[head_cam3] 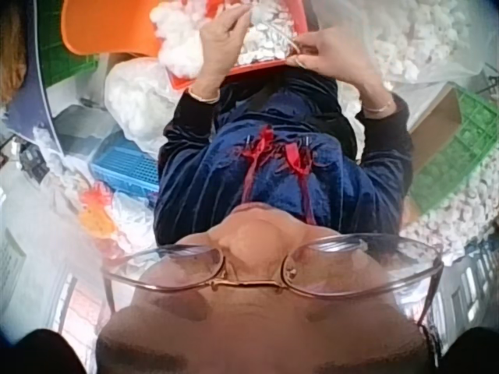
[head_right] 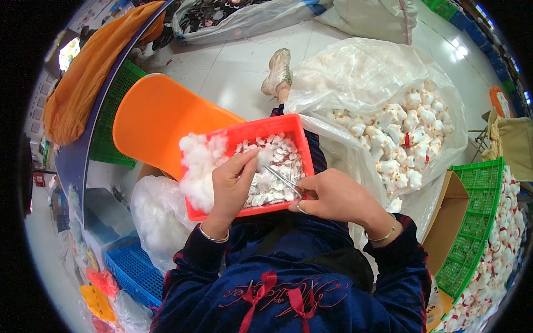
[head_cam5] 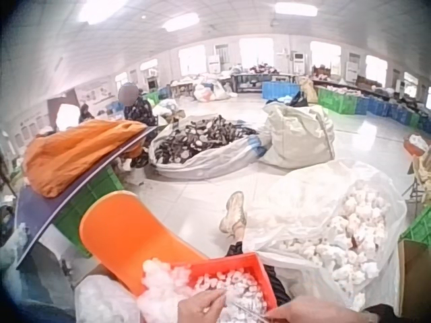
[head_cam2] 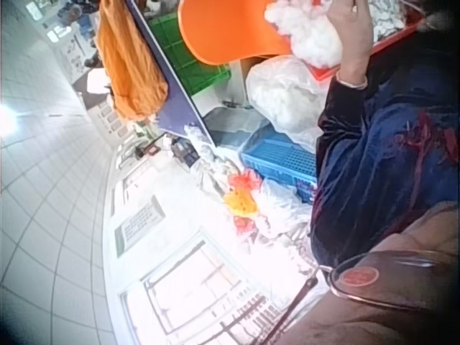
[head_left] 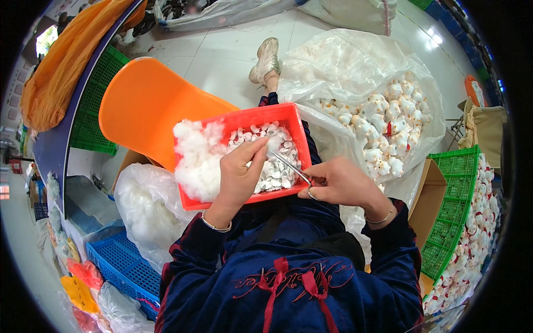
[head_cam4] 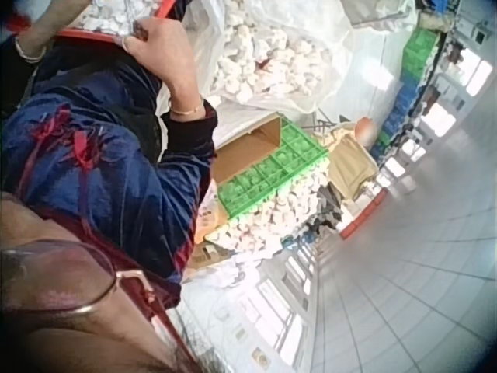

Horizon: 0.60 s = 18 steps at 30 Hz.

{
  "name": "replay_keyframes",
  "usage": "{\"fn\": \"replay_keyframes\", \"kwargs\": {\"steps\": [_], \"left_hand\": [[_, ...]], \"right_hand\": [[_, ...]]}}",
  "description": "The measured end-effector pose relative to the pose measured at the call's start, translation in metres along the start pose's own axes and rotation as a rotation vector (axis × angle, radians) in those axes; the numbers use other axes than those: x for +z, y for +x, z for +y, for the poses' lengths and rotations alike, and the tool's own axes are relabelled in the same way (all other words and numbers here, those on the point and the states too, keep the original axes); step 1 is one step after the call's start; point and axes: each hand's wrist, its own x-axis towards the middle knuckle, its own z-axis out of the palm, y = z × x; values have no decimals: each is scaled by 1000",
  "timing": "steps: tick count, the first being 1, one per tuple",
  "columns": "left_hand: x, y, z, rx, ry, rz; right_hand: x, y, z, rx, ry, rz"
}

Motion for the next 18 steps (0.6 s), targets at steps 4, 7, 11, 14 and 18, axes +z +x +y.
{"fn": "replay_keyframes", "kwargs": {"steps": [4,7,11,14,18], "left_hand": [[13,-3,-3,124,148,130],[37,-22,-5,234,47,112],[26,-21,-5,-263,-327,110],[6,-9,-8,-383,-500,-6],[-7,0,-2,-535,-602,-105]], "right_hand": [[61,12,5,-84,458,215],[72,34,8,-39,702,387],[57,18,11,63,474,310],[45,3,39,-96,258,360],[9,-9,32,-148,-172,368]]}}
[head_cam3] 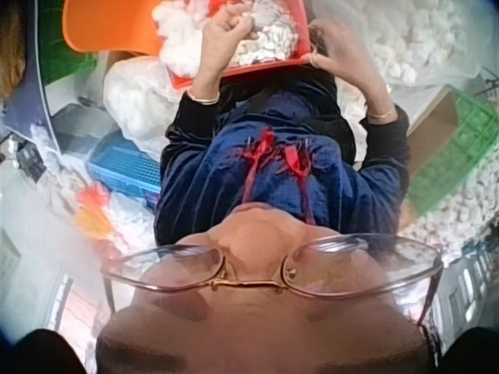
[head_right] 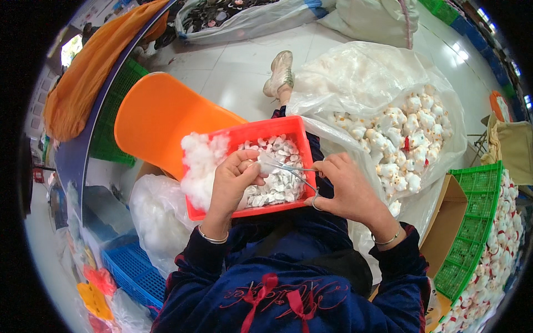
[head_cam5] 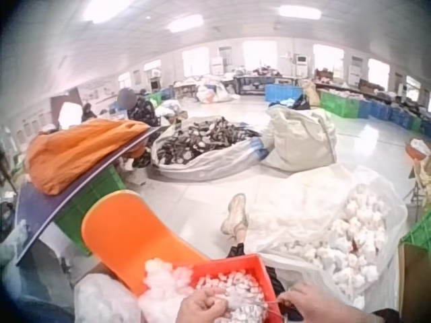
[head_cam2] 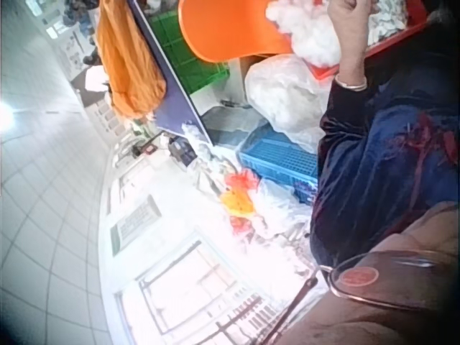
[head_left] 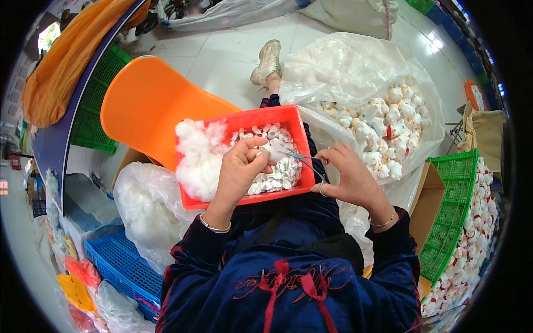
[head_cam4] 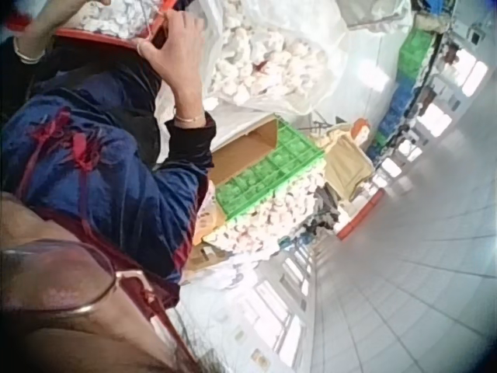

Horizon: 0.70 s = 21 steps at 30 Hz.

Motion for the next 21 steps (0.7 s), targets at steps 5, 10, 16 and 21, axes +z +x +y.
{"fn": "replay_keyframes", "kwargs": {"steps": [5,10,16,21], "left_hand": [[-6,3,3,-54,-3,-56],[-5,3,5,-63,-12,-61],[-10,5,4,-101,77,-144],[-16,9,9,-245,111,-174]], "right_hand": [[-5,5,2,-138,-237,48],[-10,3,-3,-94,-366,-13],[-11,10,-7,-179,-381,-49],[-14,13,-8,-245,-442,-5]]}}
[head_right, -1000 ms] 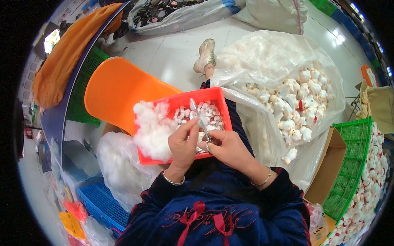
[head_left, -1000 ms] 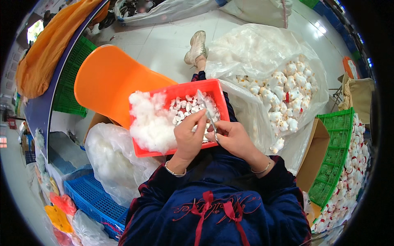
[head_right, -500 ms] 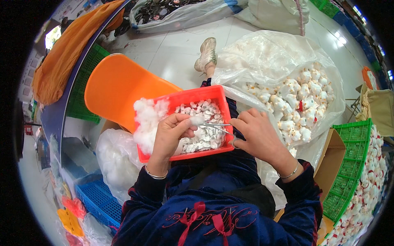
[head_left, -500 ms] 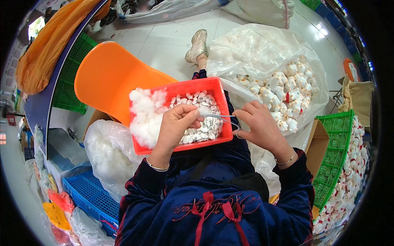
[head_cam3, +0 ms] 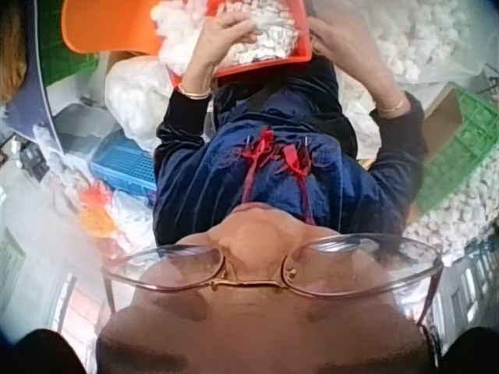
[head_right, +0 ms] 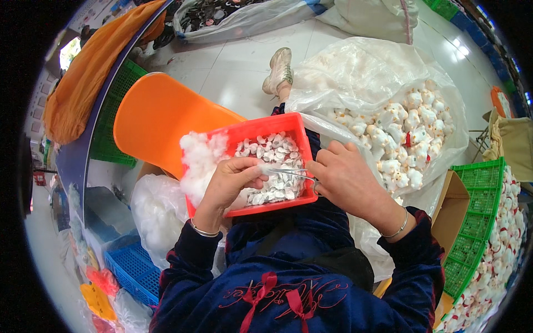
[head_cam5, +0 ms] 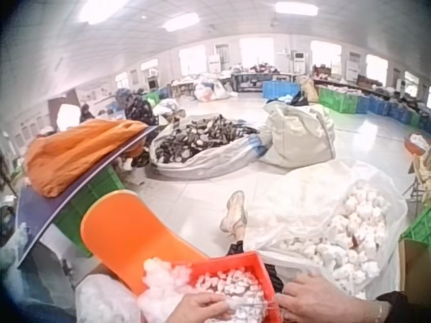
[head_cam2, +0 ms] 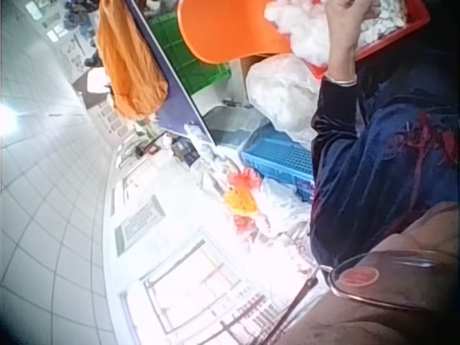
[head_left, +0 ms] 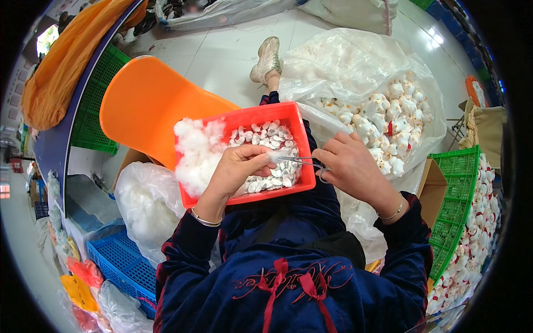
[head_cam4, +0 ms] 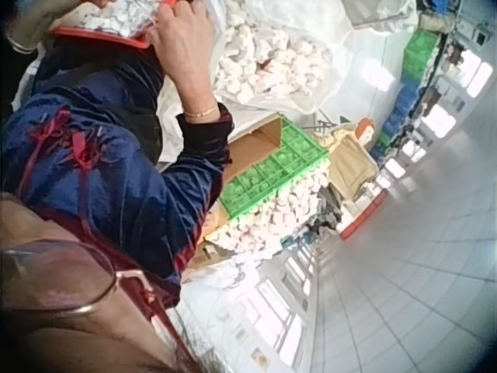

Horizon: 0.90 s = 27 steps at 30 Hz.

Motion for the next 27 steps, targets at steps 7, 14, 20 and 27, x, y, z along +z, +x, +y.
{"fn": "replay_keyframes", "kwargs": {"steps": [7,14,20,27], "left_hand": [[0,6,-22,146,84,54],[14,-7,-7,448,531,268],[11,-9,-6,388,390,259],[7,-4,-9,263,167,93]], "right_hand": [[-7,-6,-5,104,23,-76],[-5,-1,-5,150,235,-64],[3,-1,-4,184,225,-172],[1,4,-4,136,220,-204]]}}
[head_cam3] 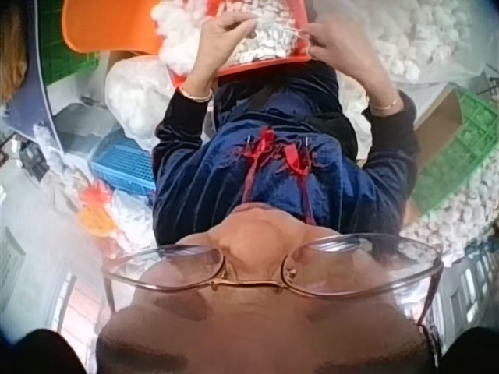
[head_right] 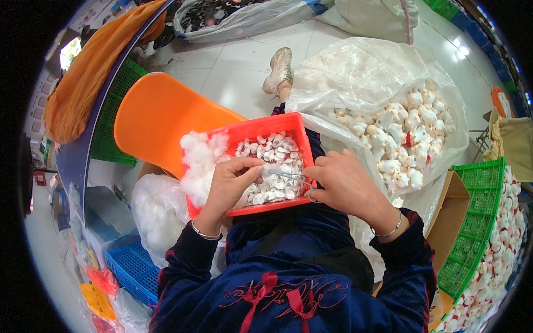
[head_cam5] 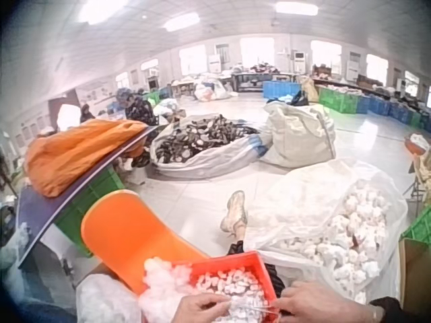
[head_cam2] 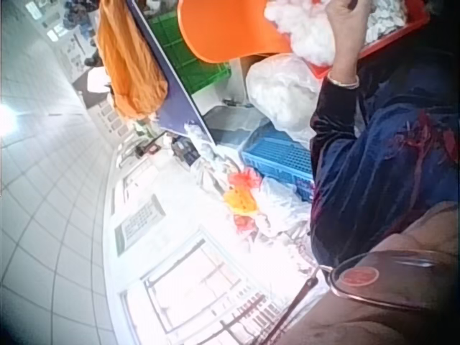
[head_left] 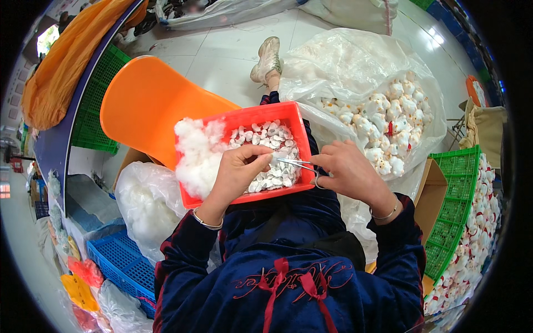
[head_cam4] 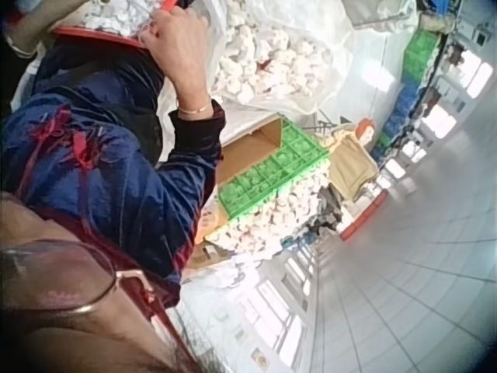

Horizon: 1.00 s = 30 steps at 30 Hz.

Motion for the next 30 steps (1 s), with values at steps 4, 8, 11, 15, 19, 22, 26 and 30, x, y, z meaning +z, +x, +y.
{"fn": "replay_keyframes", "kwargs": {"steps": [4,8,11,15,19,22,26,30], "left_hand": [[-4,-1,1,-47,-9,-6],[-10,2,-7,-68,-337,66],[-9,3,-7,-126,-535,45],[-6,2,-5,-176,-637,15],[-7,1,-10,-143,-544,45],[-4,1,-11,-80,-415,97],[1,0,-4,-8,-242,93],[-3,1,-3,44,-129,31]], "right_hand": [[11,-1,6,-19,87,10],[14,-10,21,-5,218,112],[30,-15,22,-4,311,117],[48,-3,13,-68,344,215],[45,-5,14,-9,273,125],[43,-8,15,-32,235,147],[32,-6,14,-66,220,109],[19,1,11,-55,302,-49]]}}
